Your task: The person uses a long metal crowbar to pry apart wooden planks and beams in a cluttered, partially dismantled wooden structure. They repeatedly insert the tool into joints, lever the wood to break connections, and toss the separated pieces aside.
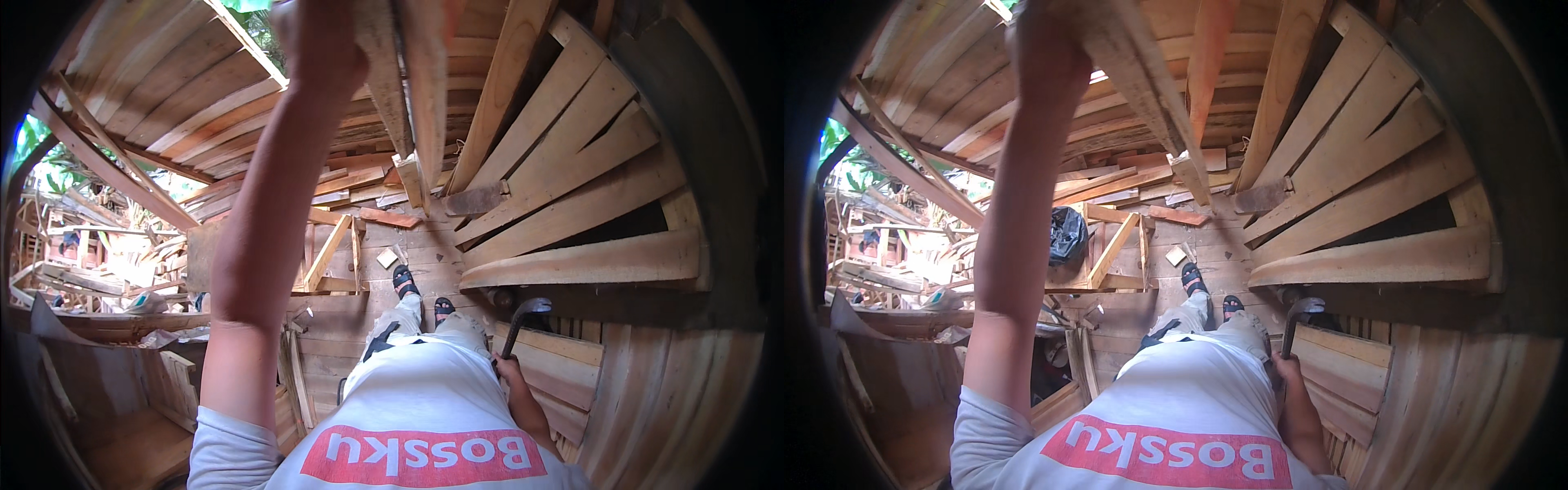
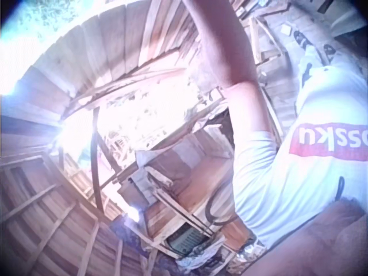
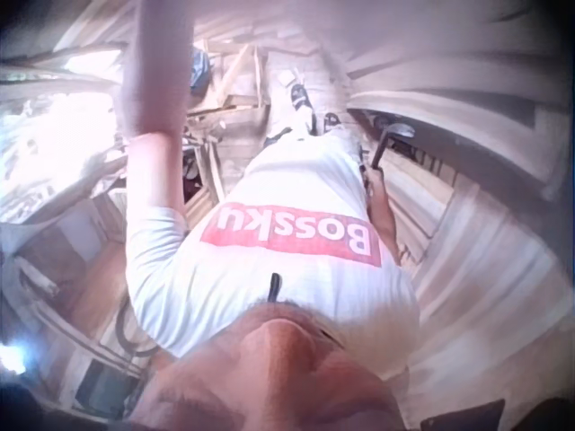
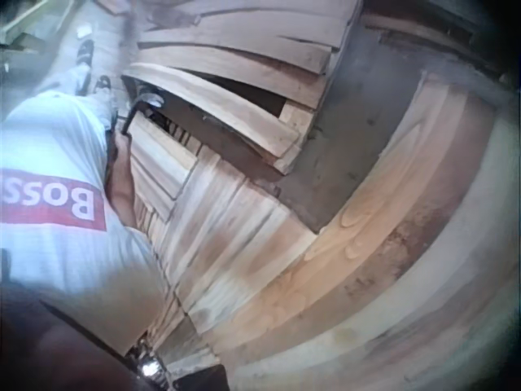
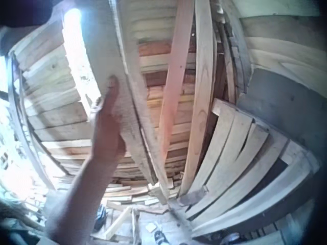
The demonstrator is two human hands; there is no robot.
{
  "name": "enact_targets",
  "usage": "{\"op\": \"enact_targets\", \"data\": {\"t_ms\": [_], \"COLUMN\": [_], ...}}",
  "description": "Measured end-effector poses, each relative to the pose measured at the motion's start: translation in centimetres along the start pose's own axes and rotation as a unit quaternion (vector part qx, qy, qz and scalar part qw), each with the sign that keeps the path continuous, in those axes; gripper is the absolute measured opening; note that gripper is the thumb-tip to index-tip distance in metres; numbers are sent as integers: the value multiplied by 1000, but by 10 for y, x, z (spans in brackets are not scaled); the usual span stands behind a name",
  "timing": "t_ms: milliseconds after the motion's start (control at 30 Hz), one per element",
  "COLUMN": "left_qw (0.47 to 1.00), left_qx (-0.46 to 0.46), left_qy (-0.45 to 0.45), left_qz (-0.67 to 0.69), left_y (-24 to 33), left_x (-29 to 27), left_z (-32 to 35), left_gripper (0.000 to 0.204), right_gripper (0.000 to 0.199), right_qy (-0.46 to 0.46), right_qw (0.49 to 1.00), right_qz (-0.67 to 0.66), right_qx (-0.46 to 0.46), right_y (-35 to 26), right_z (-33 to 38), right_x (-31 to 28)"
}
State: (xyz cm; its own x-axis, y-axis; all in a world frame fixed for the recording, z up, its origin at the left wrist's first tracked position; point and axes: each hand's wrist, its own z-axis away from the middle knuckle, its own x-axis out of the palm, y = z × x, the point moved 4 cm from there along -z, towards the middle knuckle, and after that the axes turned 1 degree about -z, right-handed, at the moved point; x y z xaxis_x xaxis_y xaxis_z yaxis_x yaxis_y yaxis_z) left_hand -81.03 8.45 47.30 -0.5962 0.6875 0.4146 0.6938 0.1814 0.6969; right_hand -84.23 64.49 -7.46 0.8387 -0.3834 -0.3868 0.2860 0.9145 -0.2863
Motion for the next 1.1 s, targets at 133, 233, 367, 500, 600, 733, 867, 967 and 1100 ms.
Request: {"op": "enact_targets", "data": {"t_ms": [133, 233, 367, 500, 600, 733, 867, 967, 1100], "left_qw": [996, 972, 981, 971, 972, 955, 961, 962, 960], "left_qx": [0, -72, -24, 27, -43, 18, 21, 50, 57], "left_qy": [84, 197, 166, 207, 196, 165, 84, 49, 9], "left_qz": [12, -108, -101, -116, -126, -246, -261, -263, -273], "left_y": [-32, -74, -106, -167, -169, -191, -232, -252, -271], "left_x": [4, -29, -21, -15, 1, 25, 67, 87, 103], "left_z": [-9, -31, -34, -33, -39, -47, -52, -54, -58], "left_gripper": [37, 39, 39, 48, 43, 37, 46, 44, 41], "right_gripper": [36, 37, 34, 34, 34, 34, 33, 33, 33], "right_qy": [19, 2, 15, 11, 7, -8, -20, -26, -35], "right_qw": [999, 996, 1000, 1000, 1000, 999, 998, 997, 996], "right_qz": [-9, -89, -8, 0, 0, 18, 26, 31, 37], "right_qx": [-26, -28, 1, 2, -7, -36, -55, -66, -74], "right_y": [-8, 46, 82, 24, -39, -120, -177, -205, -225], "right_z": [6, -54, -82, -60, -49, -54, -70, -85, -103], "right_x": [23, 62, 81, 79, 74, 66, 58, 47, 33]}}
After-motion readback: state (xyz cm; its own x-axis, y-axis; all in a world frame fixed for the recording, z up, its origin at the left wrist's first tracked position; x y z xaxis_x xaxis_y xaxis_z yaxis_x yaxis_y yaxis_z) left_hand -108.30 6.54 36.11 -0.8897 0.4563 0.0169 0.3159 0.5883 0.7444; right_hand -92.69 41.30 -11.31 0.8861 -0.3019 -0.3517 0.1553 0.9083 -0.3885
